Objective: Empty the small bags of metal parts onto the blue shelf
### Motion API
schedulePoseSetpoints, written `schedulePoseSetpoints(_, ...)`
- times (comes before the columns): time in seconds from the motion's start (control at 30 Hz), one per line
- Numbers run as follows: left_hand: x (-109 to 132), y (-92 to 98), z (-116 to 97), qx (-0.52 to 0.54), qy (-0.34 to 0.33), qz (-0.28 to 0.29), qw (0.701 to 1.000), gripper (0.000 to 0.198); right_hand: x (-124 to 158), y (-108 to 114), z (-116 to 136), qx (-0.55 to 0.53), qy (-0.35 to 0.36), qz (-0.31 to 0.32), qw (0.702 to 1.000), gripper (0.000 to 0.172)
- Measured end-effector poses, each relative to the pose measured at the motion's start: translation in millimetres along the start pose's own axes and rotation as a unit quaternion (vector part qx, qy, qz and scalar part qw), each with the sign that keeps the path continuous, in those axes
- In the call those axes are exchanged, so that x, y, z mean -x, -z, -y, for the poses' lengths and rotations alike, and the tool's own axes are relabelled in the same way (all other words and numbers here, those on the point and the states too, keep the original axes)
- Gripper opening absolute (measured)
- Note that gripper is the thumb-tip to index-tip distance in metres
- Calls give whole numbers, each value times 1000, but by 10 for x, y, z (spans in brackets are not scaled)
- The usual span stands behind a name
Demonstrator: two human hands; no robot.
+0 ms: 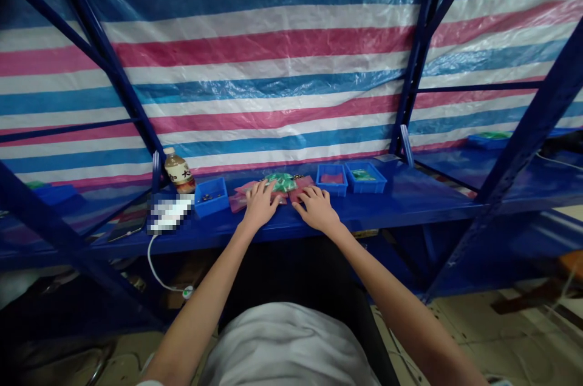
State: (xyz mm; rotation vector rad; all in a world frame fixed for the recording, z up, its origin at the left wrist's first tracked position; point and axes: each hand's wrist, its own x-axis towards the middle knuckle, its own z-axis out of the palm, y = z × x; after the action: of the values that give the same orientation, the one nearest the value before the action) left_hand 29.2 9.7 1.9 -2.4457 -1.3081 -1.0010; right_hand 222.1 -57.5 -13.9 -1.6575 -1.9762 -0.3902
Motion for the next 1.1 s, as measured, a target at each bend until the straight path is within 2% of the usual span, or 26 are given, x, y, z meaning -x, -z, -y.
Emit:
schedulePoseSetpoints(0.13, -13, -89, 21, 0, 15, 39, 999, 46, 5, 8, 7, -5, -4, -3, 1000, 37)
schedulePoseSetpoints(0.27, 1, -78, 42, 43, -12, 17, 999, 34, 22, 23, 12, -16, -3, -12, 1000, 35)
schedulePoseSetpoints(0.37, -19, -75, 68, 124, -16, 2, 992, 25, 14, 37, 13, -23, -8, -14, 1000, 34)
schedulePoseSetpoints(0.53, -44, -54, 167, 263, 55, -44, 962, 22, -181, 81, 92, -30, -1, -14, 999, 33)
schedulePoseSetpoints(0.63, -11, -11, 225, 318, 135, -93, 934, 23, -362, 75, 238, -98, -30, -46, 994, 35)
schedulePoseSetpoints(0.7, 19, 20, 227, 357, 175, -112, 911, 25, -437, 32, 366, -179, -92, -107, 974, 41)
schedulePoseSetpoints(0.8, 51, 48, 165, 400, 202, -102, 888, 30, -449, -72, 553, -324, -168, -180, 913, 45)
schedulePoseSetpoints(0.9, 64, 41, 70, 447, 199, -83, 868, 31, -404, -166, 659, -439, -151, -164, 871, 39)
schedulePoseSetpoints(1.0, 69, 20, 6, 508, 186, -76, 837, 31, -364, -216, 666, -504, -120, -128, 846, 35)
schedulePoseSetpoints(1.1, 84, 32, -5, 511, 188, -72, 836, 34, -335, -223, 642, -534, -115, -98, 832, 32)
